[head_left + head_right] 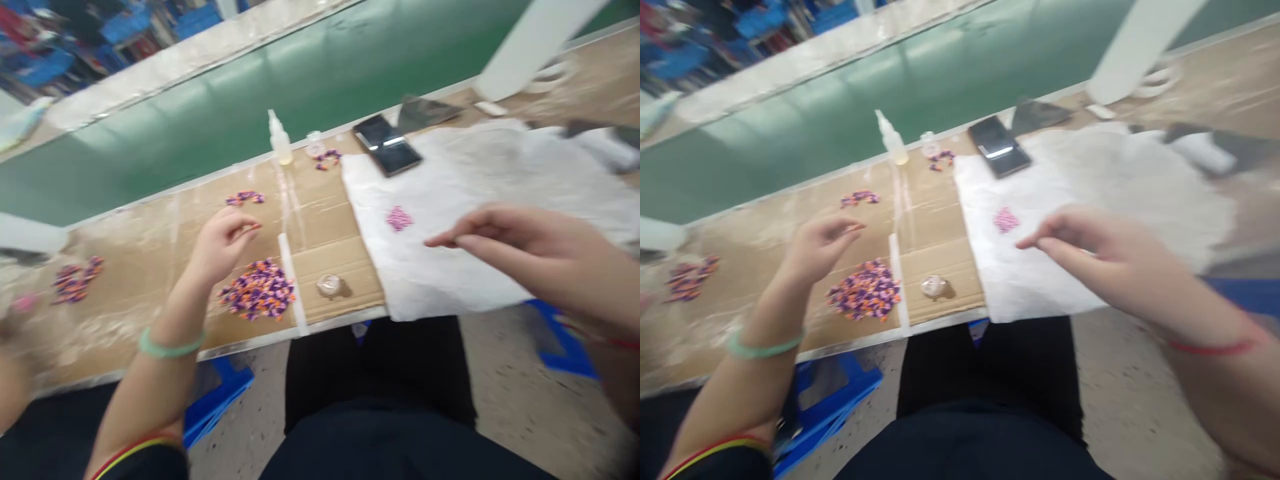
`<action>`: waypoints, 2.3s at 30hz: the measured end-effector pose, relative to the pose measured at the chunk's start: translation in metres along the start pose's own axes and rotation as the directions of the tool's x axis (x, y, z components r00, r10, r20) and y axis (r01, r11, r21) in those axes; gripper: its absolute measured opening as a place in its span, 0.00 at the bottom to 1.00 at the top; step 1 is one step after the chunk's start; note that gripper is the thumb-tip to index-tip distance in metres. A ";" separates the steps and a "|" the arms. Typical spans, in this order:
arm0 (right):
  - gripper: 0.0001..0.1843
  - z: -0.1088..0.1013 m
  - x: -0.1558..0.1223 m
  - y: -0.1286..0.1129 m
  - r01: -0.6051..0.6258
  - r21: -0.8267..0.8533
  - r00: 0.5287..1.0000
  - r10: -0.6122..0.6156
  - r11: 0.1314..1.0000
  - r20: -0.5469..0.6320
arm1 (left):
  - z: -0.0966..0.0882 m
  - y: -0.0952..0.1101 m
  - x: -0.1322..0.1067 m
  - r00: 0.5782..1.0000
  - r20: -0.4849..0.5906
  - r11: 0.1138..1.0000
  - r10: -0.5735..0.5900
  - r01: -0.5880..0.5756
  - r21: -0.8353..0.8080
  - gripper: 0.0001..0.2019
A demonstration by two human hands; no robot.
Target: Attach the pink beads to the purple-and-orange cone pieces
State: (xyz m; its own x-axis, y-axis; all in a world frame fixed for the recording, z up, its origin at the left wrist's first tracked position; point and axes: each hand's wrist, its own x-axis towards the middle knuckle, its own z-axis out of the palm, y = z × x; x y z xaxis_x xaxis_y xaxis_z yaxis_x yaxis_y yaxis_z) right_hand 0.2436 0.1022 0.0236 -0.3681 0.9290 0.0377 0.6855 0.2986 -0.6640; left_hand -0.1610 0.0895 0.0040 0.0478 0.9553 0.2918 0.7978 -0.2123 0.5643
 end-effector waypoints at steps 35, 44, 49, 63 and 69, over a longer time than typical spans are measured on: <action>0.06 0.064 0.044 0.040 0.165 -0.163 0.985 -0.170 0.973 -0.016 | 0.072 0.088 -0.124 0.931 0.284 0.474 -0.229 0.362 -0.803 0.05; 0.05 0.065 0.043 0.040 0.204 -0.230 0.978 -0.208 0.952 0.006 | 0.089 0.109 -0.131 0.870 0.424 0.389 -0.251 0.492 -0.779 0.14; 0.05 0.069 0.048 0.049 0.264 -0.321 0.964 -0.253 0.909 0.078 | 0.092 0.122 -0.130 0.814 0.529 0.348 -0.240 0.581 -0.736 0.19; 0.08 0.060 -0.010 -0.034 0.172 0.645 0.974 -0.225 0.745 0.000 | 0.110 0.146 -0.096 0.924 0.219 0.257 -0.313 0.305 -0.917 0.17; 0.06 0.072 -0.022 -0.046 0.438 0.484 0.899 -0.379 0.758 -0.219 | 0.115 0.161 -0.094 0.939 0.242 0.091 -0.244 0.271 -0.958 0.17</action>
State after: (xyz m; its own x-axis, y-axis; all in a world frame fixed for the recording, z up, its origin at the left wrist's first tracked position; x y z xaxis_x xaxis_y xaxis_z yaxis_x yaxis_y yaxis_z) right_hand 0.1744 0.0523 -0.0002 -0.4531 0.7698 0.4496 0.0544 0.5273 -0.8479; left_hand 0.0321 -0.0112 -0.0214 -0.0037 0.9987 -0.0507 -0.4900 0.0424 0.8707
